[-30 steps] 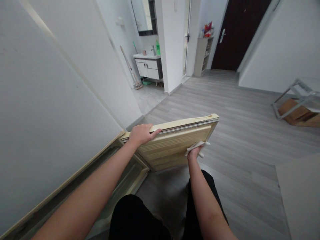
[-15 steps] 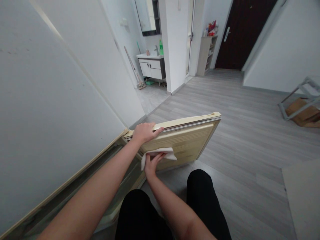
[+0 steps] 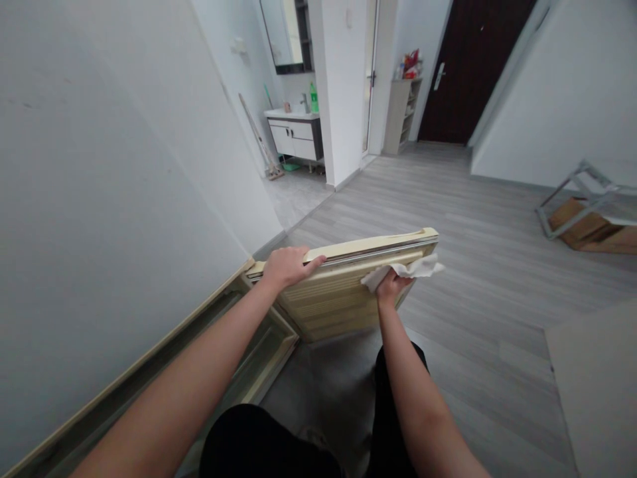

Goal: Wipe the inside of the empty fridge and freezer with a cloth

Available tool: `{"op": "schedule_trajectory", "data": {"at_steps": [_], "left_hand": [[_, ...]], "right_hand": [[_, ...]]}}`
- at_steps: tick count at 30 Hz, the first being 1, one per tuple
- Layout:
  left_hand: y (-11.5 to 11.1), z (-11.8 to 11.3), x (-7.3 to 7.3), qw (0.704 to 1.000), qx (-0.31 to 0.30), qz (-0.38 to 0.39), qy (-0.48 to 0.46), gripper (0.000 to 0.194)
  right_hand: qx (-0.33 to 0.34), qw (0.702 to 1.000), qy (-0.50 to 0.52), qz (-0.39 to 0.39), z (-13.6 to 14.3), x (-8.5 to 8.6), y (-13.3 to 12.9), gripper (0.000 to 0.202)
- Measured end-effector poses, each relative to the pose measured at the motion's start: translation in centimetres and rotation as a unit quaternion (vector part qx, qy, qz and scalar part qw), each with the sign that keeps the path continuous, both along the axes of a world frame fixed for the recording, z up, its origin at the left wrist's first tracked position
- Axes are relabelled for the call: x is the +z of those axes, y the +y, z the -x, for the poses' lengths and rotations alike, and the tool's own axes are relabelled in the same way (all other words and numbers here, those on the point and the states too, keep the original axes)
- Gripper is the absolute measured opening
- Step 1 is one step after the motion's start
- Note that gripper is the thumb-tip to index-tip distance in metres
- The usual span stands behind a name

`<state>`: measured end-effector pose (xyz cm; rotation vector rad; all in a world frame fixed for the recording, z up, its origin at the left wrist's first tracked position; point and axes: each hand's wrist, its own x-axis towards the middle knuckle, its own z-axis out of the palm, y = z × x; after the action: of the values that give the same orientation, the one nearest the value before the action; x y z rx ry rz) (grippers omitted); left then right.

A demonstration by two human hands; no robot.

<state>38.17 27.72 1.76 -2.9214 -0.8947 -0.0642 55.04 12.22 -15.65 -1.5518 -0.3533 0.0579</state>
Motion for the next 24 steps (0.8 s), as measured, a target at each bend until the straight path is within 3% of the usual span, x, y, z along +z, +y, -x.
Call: {"op": "schedule_trajectory", "data": {"at_steps": [3,6,8,10,13,16,19,22,24], "left_hand": [[0.1,0.1,0.0,1.000,-0.003,0.001,-0.002,0.090],[0.2,0.2,0.0,1.000,0.002,-0.003,-0.004,0.091],[0.2,0.2,0.0,1.000,0.004,-0.004,-0.006,0.091],[0.1,0.3,0.0,1.000,0.005,-0.004,-0.006,0.090],[0.1,0.3,0.1,1.000,0.007,-0.002,-0.004,0.087],[-0.1,0.5,0.1,1.000,0.002,-0.001,-0.004,0.085],[-0.1,0.8,0.1,1.000,-0.010,-0.003,-0.006,0.082],[0.0,0.9,0.0,1.000,-0.018,-0.002,-0.005,0.084],[0.1,0.9,-0.1,1.000,-0.019,0.000,-0.004,0.087]], "right_hand": [[-0.052,0.998,-0.013,0.019,0.1,-0.1,1.2,0.047],[-0.057,0.997,-0.047,0.038,4.5,-1.3,3.5,0.060],[0.038,0.982,-0.147,0.110,9.1,-2.4,5.1,0.064],[0.162,0.924,-0.286,0.196,13.7,-3.2,6.6,0.056],[0.268,0.842,-0.412,0.221,17.6,-3.7,8.2,0.035],[0.294,0.806,-0.466,0.216,16.7,-3.7,8.2,0.033],[0.282,0.789,-0.506,0.205,12.7,-4.2,6.1,0.027],[0.173,0.823,-0.498,0.210,8.3,-5.2,2.8,0.020],[0.083,0.859,-0.453,0.225,5.7,-5.6,0.7,0.032]]}}
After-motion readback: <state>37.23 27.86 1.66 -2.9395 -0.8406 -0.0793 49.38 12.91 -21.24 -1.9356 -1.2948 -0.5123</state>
